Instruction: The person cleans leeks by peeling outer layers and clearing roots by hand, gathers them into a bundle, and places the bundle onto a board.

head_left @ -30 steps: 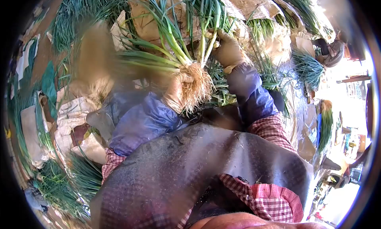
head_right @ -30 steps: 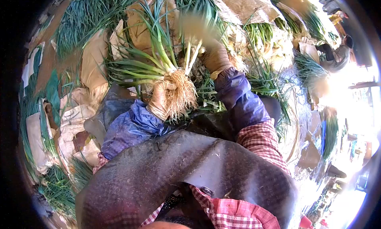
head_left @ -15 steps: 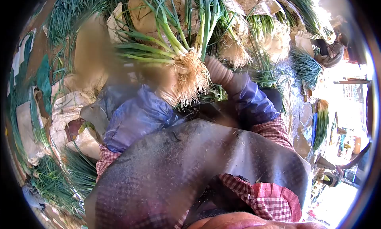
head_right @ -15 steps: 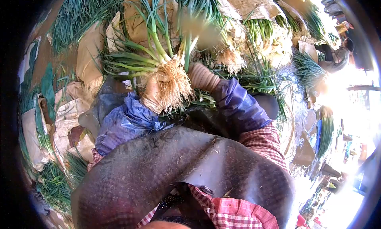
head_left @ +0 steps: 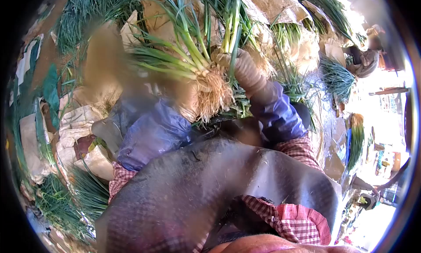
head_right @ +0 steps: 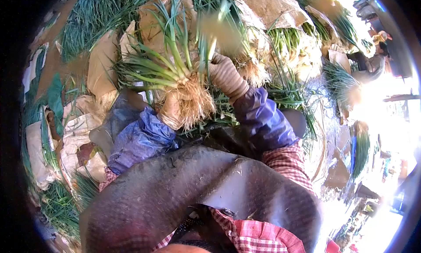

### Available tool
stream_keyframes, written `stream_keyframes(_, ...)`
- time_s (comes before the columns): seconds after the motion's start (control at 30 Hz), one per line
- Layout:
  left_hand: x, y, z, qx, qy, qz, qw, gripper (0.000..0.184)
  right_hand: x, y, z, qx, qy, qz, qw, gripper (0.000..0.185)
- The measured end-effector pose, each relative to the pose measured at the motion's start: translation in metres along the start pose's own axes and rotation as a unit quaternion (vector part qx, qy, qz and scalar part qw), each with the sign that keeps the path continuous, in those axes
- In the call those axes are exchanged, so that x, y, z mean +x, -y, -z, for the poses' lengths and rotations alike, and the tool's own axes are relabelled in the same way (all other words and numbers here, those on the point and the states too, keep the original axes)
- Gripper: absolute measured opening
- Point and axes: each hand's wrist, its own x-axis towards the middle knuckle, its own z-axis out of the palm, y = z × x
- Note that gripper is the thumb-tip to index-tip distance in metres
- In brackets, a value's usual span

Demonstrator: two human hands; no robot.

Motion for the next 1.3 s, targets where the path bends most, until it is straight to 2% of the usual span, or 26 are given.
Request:
stream_keyframes(0.03, -0.004, -0.005, -0.003, -0.011, 0.003, 0.007, 1.000, 0.046, -0.006, 0.031, -0.007, 0.077, -0.015, -0.088, 0.993, 0.030)
stream_keyframes(0.1, -0.011, -0.016, -0.008, -0.033, 0.008, 0.021, 0.999, 0.047, -0.008, 0.031, -0.009, 0.125, 0.011, -0.023, 0.992, 0.030)
stream_keyframes(0.17, -0.018, -0.035, -0.034, -0.075, -0.013, 0.060, 0.995, 0.044, -0.006, 0.027, 0.002, 0.107, 0.027, -0.005, 0.994, 0.031)
stream_keyframes(0.2, -0.011, -0.031, -0.028, -0.054, -0.015, 0.032, 0.998, 0.045, -0.007, 0.037, 0.010, -0.020, 0.010, -0.057, 0.998, 0.032)
stream_keyframes(0.23, -0.005, -0.029, -0.023, -0.033, -0.018, 0.004, 0.999, 0.046, -0.006, 0.028, 0.013, -0.022, 0.010, -0.058, 0.998, 0.032)
stream_keyframes(0.3, -0.007, -0.029, -0.025, -0.077, -0.043, 0.060, 0.994, 0.048, -0.002, -0.008, 0.017, 0.118, 0.015, -0.165, 0.979, 0.030)
stream_keyframes(0.37, -0.009, -0.030, -0.026, -0.072, -0.034, 0.058, 0.995, 0.049, -0.010, -0.025, 0.017, 0.105, -0.012, -0.179, 0.978, 0.028)
stream_keyframes(0.4, -0.012, -0.035, -0.030, -0.070, -0.040, 0.090, 0.993, 0.049, -0.013, -0.031, 0.020, -0.061, -0.068, -0.085, 0.992, 0.027)
stream_keyframes(0.43, -0.013, -0.037, -0.033, -0.068, -0.044, 0.121, 0.989, 0.049, -0.011, -0.035, 0.023, -0.102, -0.105, -0.038, 0.989, 0.026)
stream_keyframes(0.47, -0.011, -0.034, -0.034, -0.059, -0.034, 0.082, 0.994, 0.048, -0.010, -0.038, 0.026, -0.146, -0.145, 0.005, 0.979, 0.025)
stream_keyframes(0.5, -0.009, -0.031, -0.029, -0.060, -0.033, 0.082, 0.994, 0.048, -0.008, -0.035, 0.025, -0.192, -0.187, 0.045, 0.962, 0.024)
stream_keyframes(0.53, -0.007, -0.028, -0.024, -0.047, -0.025, 0.061, 0.997, 0.047, -0.006, -0.029, 0.027, -0.215, -0.211, 0.086, 0.950, 0.014)
stream_keyframes(0.6, -0.008, -0.026, -0.022, -0.033, -0.015, 0.041, 0.998, 0.047, -0.003, -0.012, 0.027, -0.236, -0.236, 0.127, 0.934, 0.013)
stream_keyframes(0.67, -0.013, -0.032, -0.032, -0.060, -0.043, 0.128, 0.989, 0.045, 0.005, 0.008, 0.025, -0.159, -0.204, -0.007, 0.966, 0.023)
stream_keyframes(0.7, -0.010, -0.026, -0.025, -0.059, -0.042, 0.129, 0.989, 0.045, 0.008, 0.011, 0.023, -0.118, -0.186, -0.074, 0.973, 0.033)
stream_keyframes(0.73, -0.006, -0.019, -0.015, -0.018, -0.038, 0.099, 0.994, 0.045, 0.012, 0.010, 0.022, 0.010, -0.176, -0.118, 0.977, 0.036)
stream_keyframes(0.77, -0.002, -0.012, -0.004, 0.003, -0.036, 0.084, 0.996, 0.044, 0.015, 0.005, 0.026, 0.011, -0.176, -0.117, 0.977, 0.036)
stream_keyframes(0.83, 0.000, -0.011, 0.002, 0.032, -0.024, 0.062, 0.997, 0.043, 0.018, 0.003, 0.030, 0.117, 0.046, -0.156, 0.980, 0.036)
stream_keyframes(0.9, 0.001, -0.010, 0.007, 0.045, -0.004, 0.049, 0.998, 0.041, 0.006, 0.018, 0.018, 0.117, 0.068, -0.161, 0.978, 0.031)
stream_keyframes(1.0, -0.003, -0.012, -0.002, 0.051, 0.006, 0.053, 0.997, 0.038, -0.005, 0.022, 0.010, 0.141, 0.042, -0.166, 0.975, 0.023)
stream_keyframes(1.07, -0.005, -0.012, -0.006, 0.052, -0.009, 0.052, 0.997, 0.035, -0.008, 0.028, 0.009, 0.002, 0.007, -0.162, 0.987, 0.022)
stream_keyframes(1.1, -0.005, -0.009, -0.004, 0.053, -0.016, 0.048, 0.997, 0.034, -0.012, 0.028, 0.005, 0.002, 0.007, -0.162, 0.987, 0.022)
stream_keyframes(1.17, -0.002, -0.005, 0.003, 0.062, -0.023, 0.042, 0.997, 0.034, -0.018, 0.029, -0.005, -0.013, -0.078, -0.110, 0.991, 0.023)
stream_keyframes(1.2, 0.000, -0.002, 0.008, 0.070, -0.022, 0.039, 0.997, 0.033, -0.019, 0.024, -0.006, -0.095, -0.101, -0.067, 0.988, 0.023)
stream_keyframes(1.23, 0.003, 0.001, 0.013, 0.078, -0.021, 0.036, 0.996, 0.033, -0.020, 0.022, -0.005, -0.095, -0.100, -0.067, 0.988, 0.023)
stream_keyframes(1.3, 0.003, 0.002, 0.014, 0.092, -0.019, 0.032, 0.995, 0.033, -0.024, 0.023, -0.007, -0.279, -0.123, 0.042, 0.952, 0.020)
